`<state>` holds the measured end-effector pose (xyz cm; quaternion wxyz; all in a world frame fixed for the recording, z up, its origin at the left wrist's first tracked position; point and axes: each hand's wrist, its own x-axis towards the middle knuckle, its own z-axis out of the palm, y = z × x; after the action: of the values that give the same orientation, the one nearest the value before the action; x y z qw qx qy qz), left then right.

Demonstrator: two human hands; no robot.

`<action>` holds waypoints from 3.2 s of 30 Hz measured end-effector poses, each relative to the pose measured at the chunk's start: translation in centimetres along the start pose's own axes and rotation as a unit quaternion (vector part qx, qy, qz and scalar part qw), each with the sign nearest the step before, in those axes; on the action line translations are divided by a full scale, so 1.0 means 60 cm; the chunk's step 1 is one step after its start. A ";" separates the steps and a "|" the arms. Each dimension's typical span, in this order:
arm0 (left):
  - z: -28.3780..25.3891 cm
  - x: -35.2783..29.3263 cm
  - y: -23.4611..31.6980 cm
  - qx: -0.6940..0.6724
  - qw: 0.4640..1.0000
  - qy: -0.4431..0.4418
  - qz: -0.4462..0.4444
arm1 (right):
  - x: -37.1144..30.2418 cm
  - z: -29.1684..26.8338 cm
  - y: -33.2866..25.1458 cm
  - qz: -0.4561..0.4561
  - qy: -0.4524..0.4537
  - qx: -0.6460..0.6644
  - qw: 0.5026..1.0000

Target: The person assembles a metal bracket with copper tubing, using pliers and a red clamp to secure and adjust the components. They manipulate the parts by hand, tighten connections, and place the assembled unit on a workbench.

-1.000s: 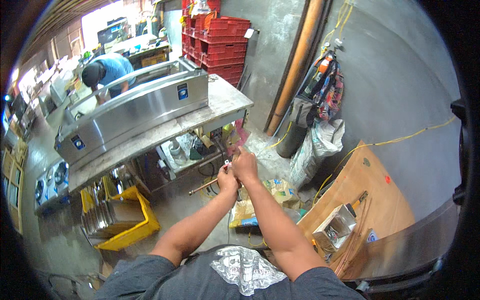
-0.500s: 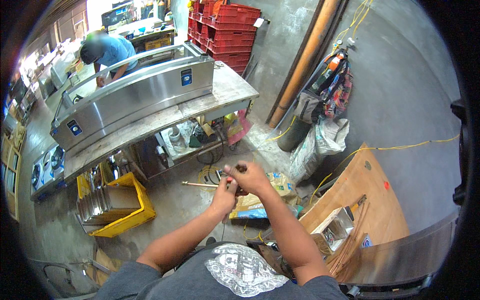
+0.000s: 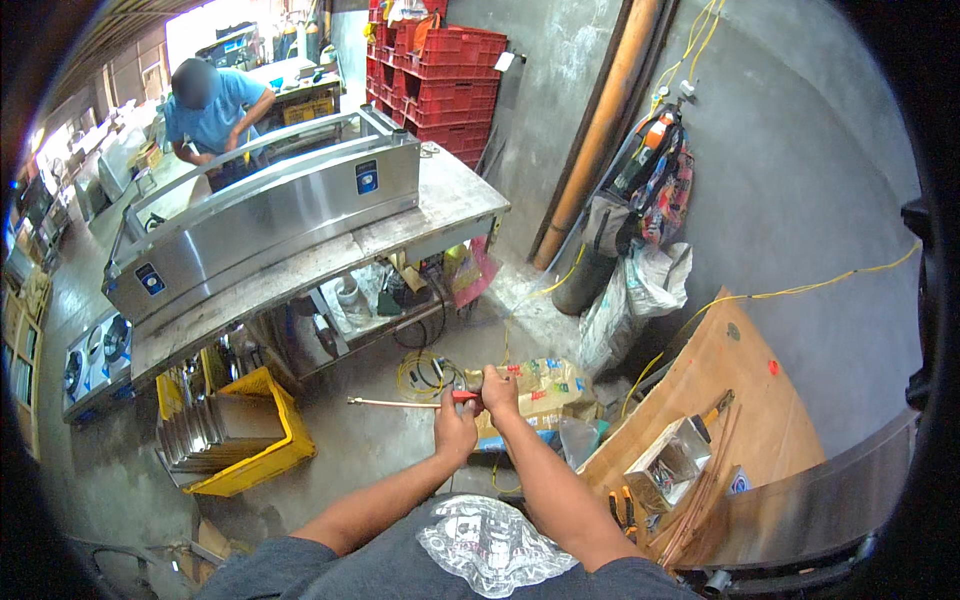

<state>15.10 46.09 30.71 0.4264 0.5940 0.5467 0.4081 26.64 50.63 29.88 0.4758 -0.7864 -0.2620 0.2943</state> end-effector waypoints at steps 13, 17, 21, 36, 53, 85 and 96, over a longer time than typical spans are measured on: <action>-0.122 -0.004 -0.009 0.092 0.959 -0.146 0.224 | -0.091 -0.143 -0.055 0.255 -0.386 0.234 0.855; -0.143 -0.008 0.042 0.109 0.918 -0.166 0.343 | -0.112 -0.133 -0.065 0.271 -0.351 0.096 0.891; -0.148 0.013 0.072 0.060 0.895 -0.096 0.431 | -0.162 -0.125 -0.131 0.207 -0.290 0.068 0.932; -0.123 0.033 0.218 -0.028 0.819 -0.091 0.566 | -0.208 -0.206 -0.166 -0.079 -0.093 0.141 0.982; -0.021 -0.073 0.279 -0.130 0.893 -0.253 0.350 | -0.250 -0.250 -0.097 -0.174 0.208 0.181 0.945; -0.056 -0.237 0.324 -0.167 0.923 -0.321 -0.131 | -0.283 -0.500 -0.083 -0.255 -0.181 0.071 0.947; -0.016 -0.260 0.339 -0.292 0.907 -0.260 -0.156 | -0.256 -0.518 0.002 -0.249 -0.184 0.056 0.949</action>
<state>19.24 29.79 50.08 0.7658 0.4352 0.3590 0.3087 38.21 21.47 44.68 0.5208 -0.6000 -0.5160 0.3203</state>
